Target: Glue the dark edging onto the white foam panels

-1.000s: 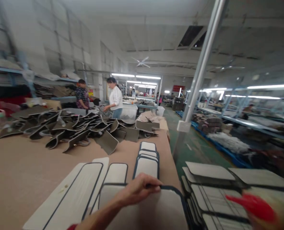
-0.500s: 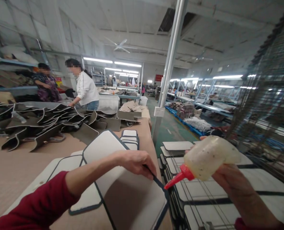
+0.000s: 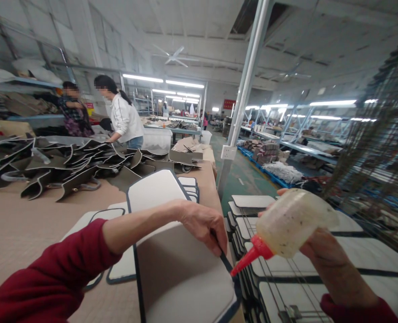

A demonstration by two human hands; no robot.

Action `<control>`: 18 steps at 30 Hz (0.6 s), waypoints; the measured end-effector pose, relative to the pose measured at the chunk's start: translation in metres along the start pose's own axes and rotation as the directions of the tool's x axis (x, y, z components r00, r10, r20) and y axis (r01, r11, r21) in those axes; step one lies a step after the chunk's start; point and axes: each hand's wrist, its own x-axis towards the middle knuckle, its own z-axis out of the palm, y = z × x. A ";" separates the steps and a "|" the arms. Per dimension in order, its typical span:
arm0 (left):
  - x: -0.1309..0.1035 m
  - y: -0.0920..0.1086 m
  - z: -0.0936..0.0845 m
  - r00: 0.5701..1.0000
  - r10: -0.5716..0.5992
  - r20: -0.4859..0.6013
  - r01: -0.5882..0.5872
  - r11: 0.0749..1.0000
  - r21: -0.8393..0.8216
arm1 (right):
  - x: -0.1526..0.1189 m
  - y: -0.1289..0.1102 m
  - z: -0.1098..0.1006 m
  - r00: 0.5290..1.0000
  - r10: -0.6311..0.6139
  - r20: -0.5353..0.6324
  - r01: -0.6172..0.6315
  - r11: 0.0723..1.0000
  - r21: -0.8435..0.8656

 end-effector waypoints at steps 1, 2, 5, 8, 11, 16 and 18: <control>0.000 0.000 0.000 1.000 -0.007 0.004 0.007 1.000 -0.009 | 0.001 0.001 0.000 1.000 0.000 -0.002 0.000 1.000 -0.004; 0.000 -0.001 0.000 1.000 -0.012 0.010 0.012 1.000 -0.020 | 0.003 0.002 0.000 1.000 -0.003 -0.014 0.003 1.000 -0.011; 0.000 -0.001 0.001 1.000 -0.013 0.023 0.014 0.999 -0.045 | 0.006 0.005 0.001 0.997 -0.009 -0.074 0.007 1.000 -0.026; -0.001 0.001 0.002 0.999 -0.009 0.034 0.011 0.999 -0.047 | 0.008 0.007 0.003 0.999 -0.006 -0.045 0.006 1.000 -0.004; -0.003 0.003 0.003 0.999 0.003 0.040 -0.001 0.999 -0.041 | 0.007 0.007 0.007 1.000 -0.011 -0.026 0.011 1.000 0.021; -0.007 0.000 0.004 0.999 0.015 0.031 -0.014 0.998 -0.058 | -0.003 0.002 0.018 0.993 0.073 -0.098 -0.063 0.992 0.108; -0.009 -0.001 0.003 1.000 0.005 0.020 -0.004 0.998 -0.058 | -0.006 -0.001 0.023 0.983 0.107 -0.146 -0.092 0.990 0.110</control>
